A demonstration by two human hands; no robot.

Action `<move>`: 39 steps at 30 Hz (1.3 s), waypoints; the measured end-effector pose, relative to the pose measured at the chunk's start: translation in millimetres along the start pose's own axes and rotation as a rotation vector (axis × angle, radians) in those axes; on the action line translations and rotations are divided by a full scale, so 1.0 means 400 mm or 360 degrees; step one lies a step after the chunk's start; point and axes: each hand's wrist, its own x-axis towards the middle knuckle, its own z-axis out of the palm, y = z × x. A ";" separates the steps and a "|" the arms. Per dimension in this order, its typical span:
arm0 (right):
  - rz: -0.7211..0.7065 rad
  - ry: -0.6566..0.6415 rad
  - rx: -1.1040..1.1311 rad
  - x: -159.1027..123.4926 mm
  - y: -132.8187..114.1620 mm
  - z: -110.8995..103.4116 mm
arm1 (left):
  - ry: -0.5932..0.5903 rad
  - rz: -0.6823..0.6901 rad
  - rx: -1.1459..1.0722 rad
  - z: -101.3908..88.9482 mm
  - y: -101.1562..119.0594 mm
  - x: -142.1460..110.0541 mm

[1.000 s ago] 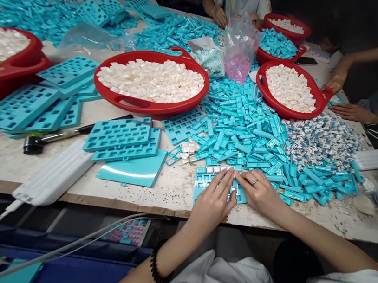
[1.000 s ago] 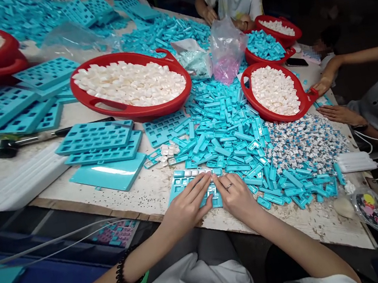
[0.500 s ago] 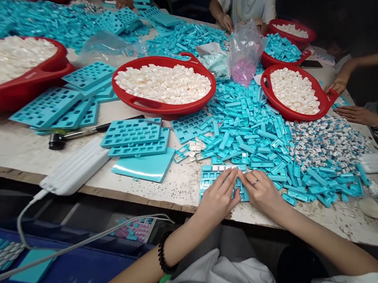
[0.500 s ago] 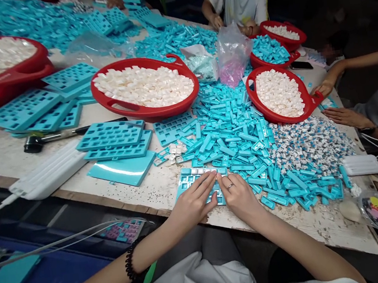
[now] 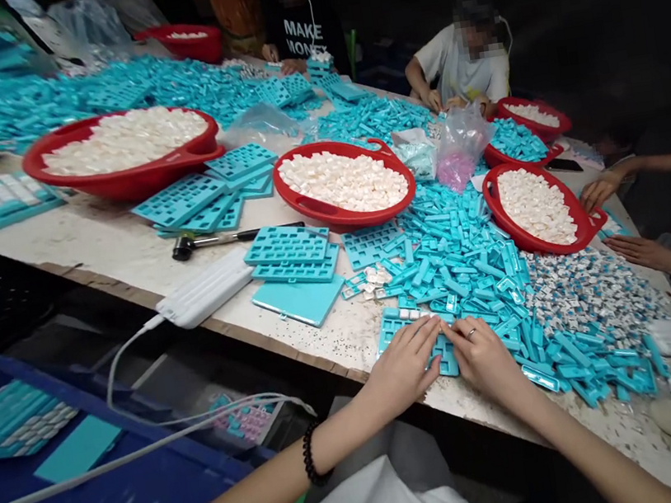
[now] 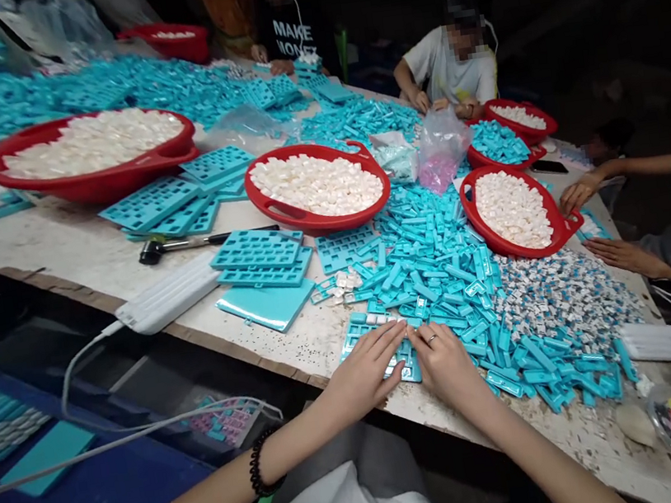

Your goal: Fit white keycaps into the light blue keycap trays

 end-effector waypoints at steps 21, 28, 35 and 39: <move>0.0971 0.0302 0.1453 0.056 -0.001 0.011 | 0.0761 -0.0065 0.0240 -0.026 -0.015 0.020; 0.1077 0.0124 0.2286 0.081 -0.007 0.023 | 0.0878 -0.0168 0.0228 -0.040 -0.011 0.025; 0.1173 0.0255 0.2224 0.078 -0.024 0.053 | 0.0757 -0.0200 0.0058 -0.039 -0.020 0.030; 0.1182 0.0334 0.2187 0.075 -0.036 0.064 | 0.0720 -0.0215 0.0049 -0.036 -0.024 0.032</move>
